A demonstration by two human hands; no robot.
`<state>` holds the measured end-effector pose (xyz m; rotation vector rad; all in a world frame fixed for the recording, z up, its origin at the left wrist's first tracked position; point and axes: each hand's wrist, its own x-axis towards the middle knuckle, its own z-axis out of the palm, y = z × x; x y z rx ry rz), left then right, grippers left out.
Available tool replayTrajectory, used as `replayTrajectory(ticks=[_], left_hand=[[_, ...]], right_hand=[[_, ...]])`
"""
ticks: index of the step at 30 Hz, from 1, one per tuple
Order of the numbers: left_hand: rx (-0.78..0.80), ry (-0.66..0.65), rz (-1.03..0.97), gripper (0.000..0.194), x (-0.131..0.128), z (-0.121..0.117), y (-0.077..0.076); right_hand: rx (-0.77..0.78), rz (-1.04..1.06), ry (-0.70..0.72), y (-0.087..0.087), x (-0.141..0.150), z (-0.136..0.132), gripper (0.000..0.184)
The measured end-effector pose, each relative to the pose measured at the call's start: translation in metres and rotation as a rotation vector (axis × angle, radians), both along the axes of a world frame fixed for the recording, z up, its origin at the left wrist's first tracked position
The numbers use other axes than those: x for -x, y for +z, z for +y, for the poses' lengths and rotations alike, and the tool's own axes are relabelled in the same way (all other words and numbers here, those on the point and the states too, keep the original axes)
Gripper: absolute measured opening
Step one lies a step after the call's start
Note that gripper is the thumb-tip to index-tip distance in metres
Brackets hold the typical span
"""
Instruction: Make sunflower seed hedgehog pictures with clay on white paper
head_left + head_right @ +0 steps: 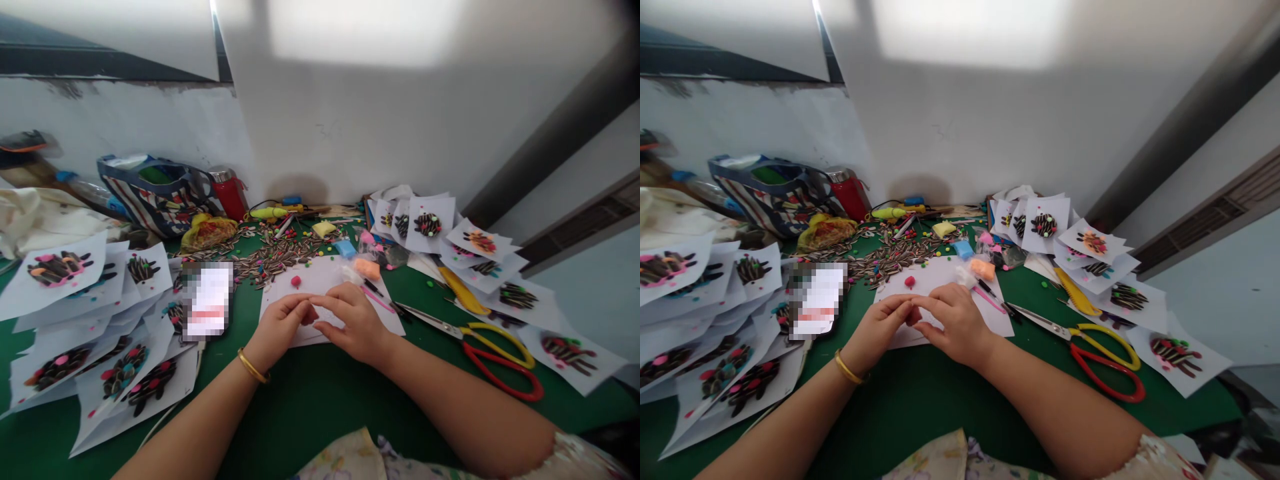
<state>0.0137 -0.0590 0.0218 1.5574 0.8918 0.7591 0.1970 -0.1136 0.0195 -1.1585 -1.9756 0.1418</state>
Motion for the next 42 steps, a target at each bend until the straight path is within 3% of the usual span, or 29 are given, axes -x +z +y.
replayTrajectory(ticks=[13, 20, 26, 33, 42], left_hand=[[-0.03, -0.027, -0.002, 0.024, 0.0006, -0.0005, 0.0004], [-0.007, -0.027, -0.052, 0.029, -0.0002, -0.0006, -0.0014], [-0.005, 0.008, 0.024, 0.034, 0.0017, -0.0018, 0.003], [0.092, -0.035, -0.09, 0.028, 0.0004, 0.0007, -0.0017], [0.112, -0.04, -0.049, 0.027, 0.002, 0.0006, -0.0004]], right_hand=[[0.014, 0.0, -0.011, -0.0004, 0.0011, -0.0002, 0.032], [0.031, -0.008, -0.023, -0.0004, 0.001, -0.0006, 0.037], [0.022, -0.002, -0.018, 0.0, 0.0008, -0.0001, 0.034], [0.041, -0.023, -0.03, 0.0003, 0.0, 0.0002, 0.04], [0.017, 0.012, -0.017, 0.0003, 0.001, 0.0001, 0.032]])
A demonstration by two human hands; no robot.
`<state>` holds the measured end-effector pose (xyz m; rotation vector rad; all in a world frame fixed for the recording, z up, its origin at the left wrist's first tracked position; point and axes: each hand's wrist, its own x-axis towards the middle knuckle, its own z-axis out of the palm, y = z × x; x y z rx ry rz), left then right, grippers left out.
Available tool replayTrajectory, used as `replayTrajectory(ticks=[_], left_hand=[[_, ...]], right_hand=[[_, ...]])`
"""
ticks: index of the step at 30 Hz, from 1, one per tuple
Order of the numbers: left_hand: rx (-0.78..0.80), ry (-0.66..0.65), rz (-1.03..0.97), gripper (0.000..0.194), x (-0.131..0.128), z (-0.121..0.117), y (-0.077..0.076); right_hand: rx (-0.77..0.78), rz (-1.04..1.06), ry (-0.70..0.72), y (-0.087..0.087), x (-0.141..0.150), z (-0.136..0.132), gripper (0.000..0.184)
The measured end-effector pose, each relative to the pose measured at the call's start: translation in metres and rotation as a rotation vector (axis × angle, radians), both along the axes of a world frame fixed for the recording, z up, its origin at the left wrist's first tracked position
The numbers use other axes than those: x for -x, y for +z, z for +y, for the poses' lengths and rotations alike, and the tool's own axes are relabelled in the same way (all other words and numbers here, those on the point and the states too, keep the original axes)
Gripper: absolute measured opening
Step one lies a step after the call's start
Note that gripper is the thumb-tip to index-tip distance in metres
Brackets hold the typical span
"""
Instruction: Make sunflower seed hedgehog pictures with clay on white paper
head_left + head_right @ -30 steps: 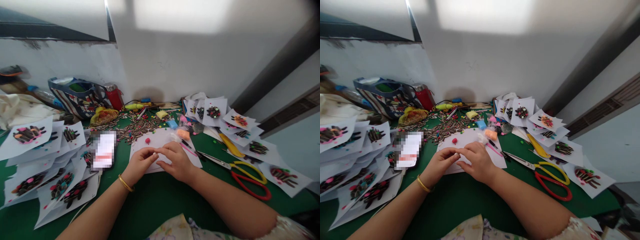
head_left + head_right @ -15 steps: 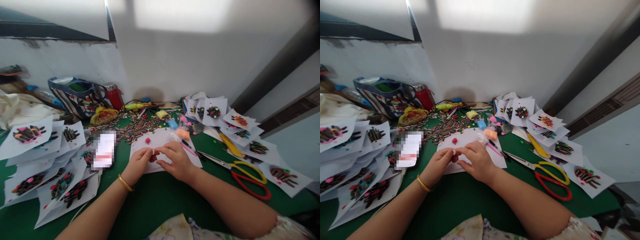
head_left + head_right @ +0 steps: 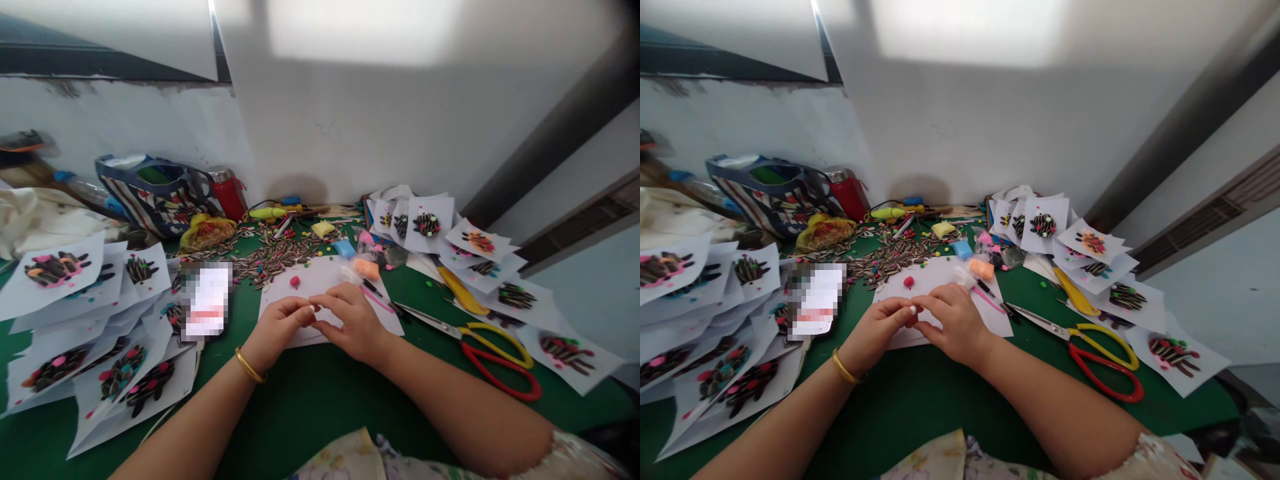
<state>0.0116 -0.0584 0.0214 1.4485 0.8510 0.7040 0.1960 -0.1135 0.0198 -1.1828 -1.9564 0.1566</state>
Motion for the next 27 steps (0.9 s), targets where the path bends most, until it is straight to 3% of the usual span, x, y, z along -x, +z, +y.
replayTrajectory(ticks=[9, 27], left_hand=[[0.013, -0.089, 0.005, 0.025, -0.0017, -0.0027, 0.0061], [-0.053, -0.119, 0.072, 0.029, -0.0015, -0.0037, 0.0072]], right_hand=[[-0.082, 0.079, 0.045, -0.0012, -0.0001, -0.0001, 0.017], [-0.063, 0.061, 0.006, -0.0009, -0.0012, 0.0018, 0.023]])
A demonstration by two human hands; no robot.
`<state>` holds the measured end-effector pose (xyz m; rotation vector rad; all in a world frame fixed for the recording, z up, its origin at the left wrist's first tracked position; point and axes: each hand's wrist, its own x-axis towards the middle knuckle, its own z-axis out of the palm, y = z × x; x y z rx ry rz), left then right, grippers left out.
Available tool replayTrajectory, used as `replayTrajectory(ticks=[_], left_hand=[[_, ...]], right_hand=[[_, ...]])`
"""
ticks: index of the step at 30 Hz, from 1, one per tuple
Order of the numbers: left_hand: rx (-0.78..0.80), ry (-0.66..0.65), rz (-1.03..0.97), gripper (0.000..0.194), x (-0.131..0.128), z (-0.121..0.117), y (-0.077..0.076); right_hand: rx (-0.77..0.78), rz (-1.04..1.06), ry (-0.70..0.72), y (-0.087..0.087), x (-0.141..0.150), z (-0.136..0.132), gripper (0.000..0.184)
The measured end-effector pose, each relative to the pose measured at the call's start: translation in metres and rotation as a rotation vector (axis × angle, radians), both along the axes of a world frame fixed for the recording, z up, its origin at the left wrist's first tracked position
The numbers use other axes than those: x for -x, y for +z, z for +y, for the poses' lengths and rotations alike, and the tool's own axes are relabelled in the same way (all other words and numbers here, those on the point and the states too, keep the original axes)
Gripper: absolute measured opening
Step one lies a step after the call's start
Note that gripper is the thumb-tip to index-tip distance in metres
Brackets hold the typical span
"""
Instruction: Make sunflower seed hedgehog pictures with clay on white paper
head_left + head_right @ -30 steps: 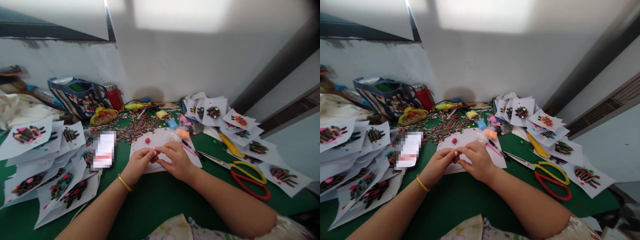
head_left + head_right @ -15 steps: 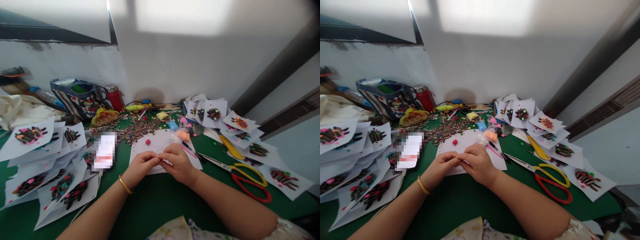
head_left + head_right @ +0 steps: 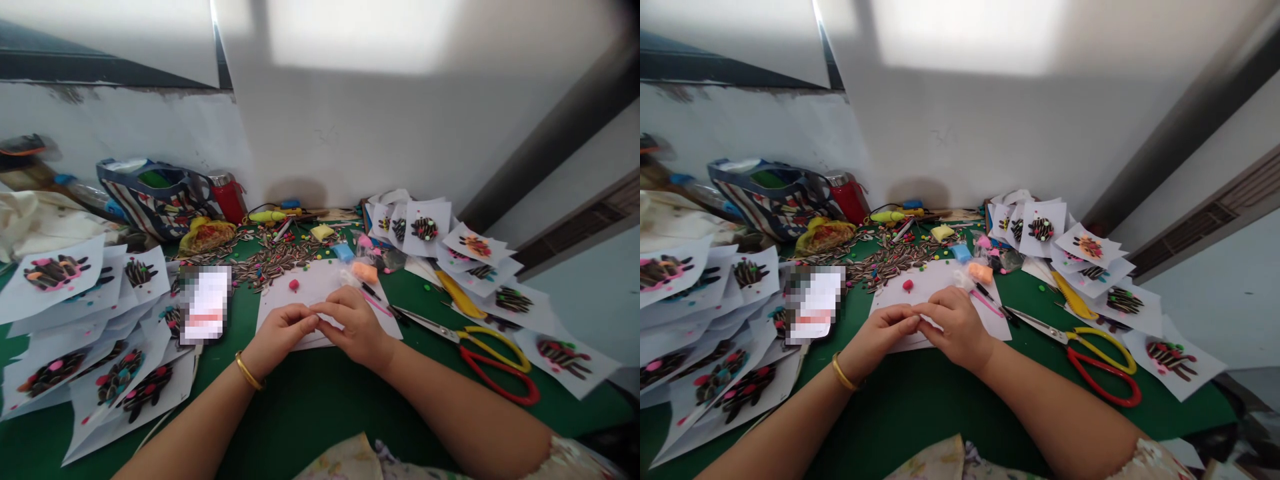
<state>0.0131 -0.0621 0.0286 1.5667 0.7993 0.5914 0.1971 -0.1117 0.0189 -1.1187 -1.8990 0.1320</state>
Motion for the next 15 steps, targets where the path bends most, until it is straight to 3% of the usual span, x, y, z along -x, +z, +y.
replayTrajectory(ticks=[10, 15], left_hand=[[-0.076, 0.119, 0.014, 0.028, 0.0013, 0.0021, -0.0009], [-0.072, 0.096, 0.03, 0.029, 0.0009, 0.0027, -0.0015]], right_hand=[[0.043, 0.011, -0.011, -0.0011, -0.0018, 0.0012, 0.026], [0.087, 0.044, 0.032, -0.0003, -0.0029, 0.0007, 0.022]])
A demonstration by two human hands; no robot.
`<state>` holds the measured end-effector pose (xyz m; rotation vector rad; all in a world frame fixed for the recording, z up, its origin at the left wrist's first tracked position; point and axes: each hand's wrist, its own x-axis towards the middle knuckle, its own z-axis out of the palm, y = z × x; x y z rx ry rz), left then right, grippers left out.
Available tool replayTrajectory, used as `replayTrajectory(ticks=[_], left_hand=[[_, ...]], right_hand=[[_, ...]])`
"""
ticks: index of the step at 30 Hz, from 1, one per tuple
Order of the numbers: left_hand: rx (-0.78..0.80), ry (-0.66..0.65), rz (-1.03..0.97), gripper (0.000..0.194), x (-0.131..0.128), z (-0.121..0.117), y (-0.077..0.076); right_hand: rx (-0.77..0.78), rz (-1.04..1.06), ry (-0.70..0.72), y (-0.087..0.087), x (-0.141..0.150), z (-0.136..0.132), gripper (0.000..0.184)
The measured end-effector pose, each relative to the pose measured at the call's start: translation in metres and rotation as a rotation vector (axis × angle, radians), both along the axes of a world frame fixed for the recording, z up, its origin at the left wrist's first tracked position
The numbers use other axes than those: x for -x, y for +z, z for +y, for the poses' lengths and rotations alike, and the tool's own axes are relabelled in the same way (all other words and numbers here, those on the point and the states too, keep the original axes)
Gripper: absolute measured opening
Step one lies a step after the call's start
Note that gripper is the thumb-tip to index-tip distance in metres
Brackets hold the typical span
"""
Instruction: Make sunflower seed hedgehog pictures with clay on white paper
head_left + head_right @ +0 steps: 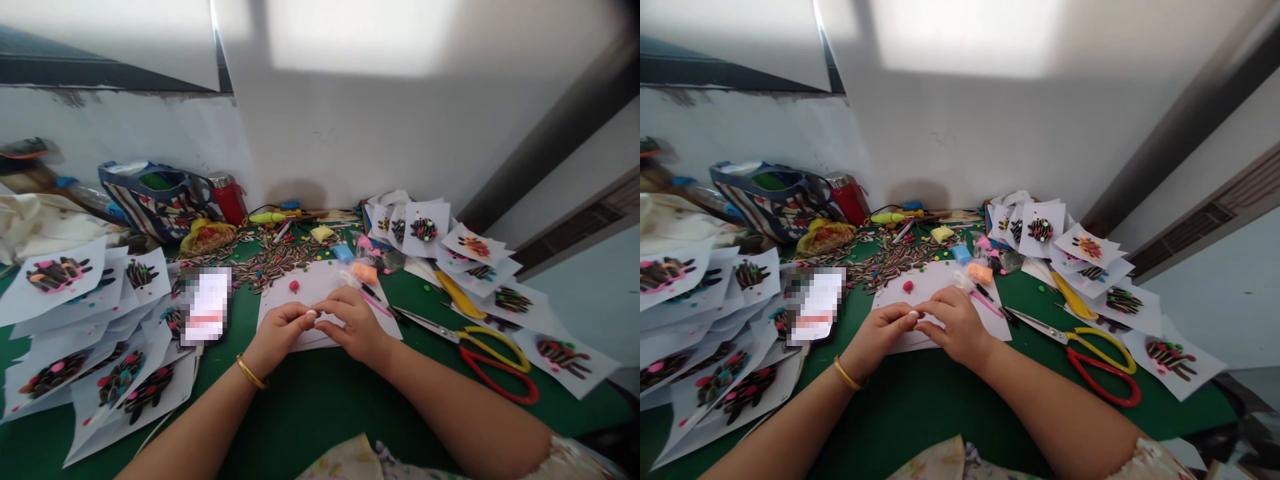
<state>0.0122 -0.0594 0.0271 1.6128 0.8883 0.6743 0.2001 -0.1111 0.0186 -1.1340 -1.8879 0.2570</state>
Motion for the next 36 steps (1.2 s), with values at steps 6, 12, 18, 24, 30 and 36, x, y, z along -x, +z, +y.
replayTrajectory(ticks=[6, 12, 18, 24, 30, 36], left_hand=[[-0.031, -0.077, 0.011, 0.03, -0.0016, -0.0023, 0.0045], [-0.039, -0.017, -0.017, 0.025, -0.0014, -0.0016, 0.0033], [-0.019, -0.009, -0.003, 0.029, -0.0002, -0.0017, 0.0016], [0.047, -0.061, -0.015, 0.028, 0.0003, -0.0021, 0.0011], [0.088, -0.079, -0.045, 0.027, -0.0002, -0.0019, 0.0017], [0.151, -0.058, -0.052, 0.026, 0.0, -0.0011, 0.0008]], right_hand=[[0.04, 0.11, 0.027, 0.004, 0.001, 0.0001, 0.017], [0.033, 0.134, 0.022, 0.003, 0.002, -0.0008, 0.014], [-0.015, 0.059, 0.004, -0.0003, 0.003, -0.0018, 0.024], [-0.054, 0.02, -0.004, -0.0016, 0.0043, -0.0011, 0.019], [-0.062, 0.003, 0.003, -0.0027, 0.0038, -0.0009, 0.018], [-0.068, -0.038, 0.019, -0.0047, 0.0044, -0.0018, 0.025]])
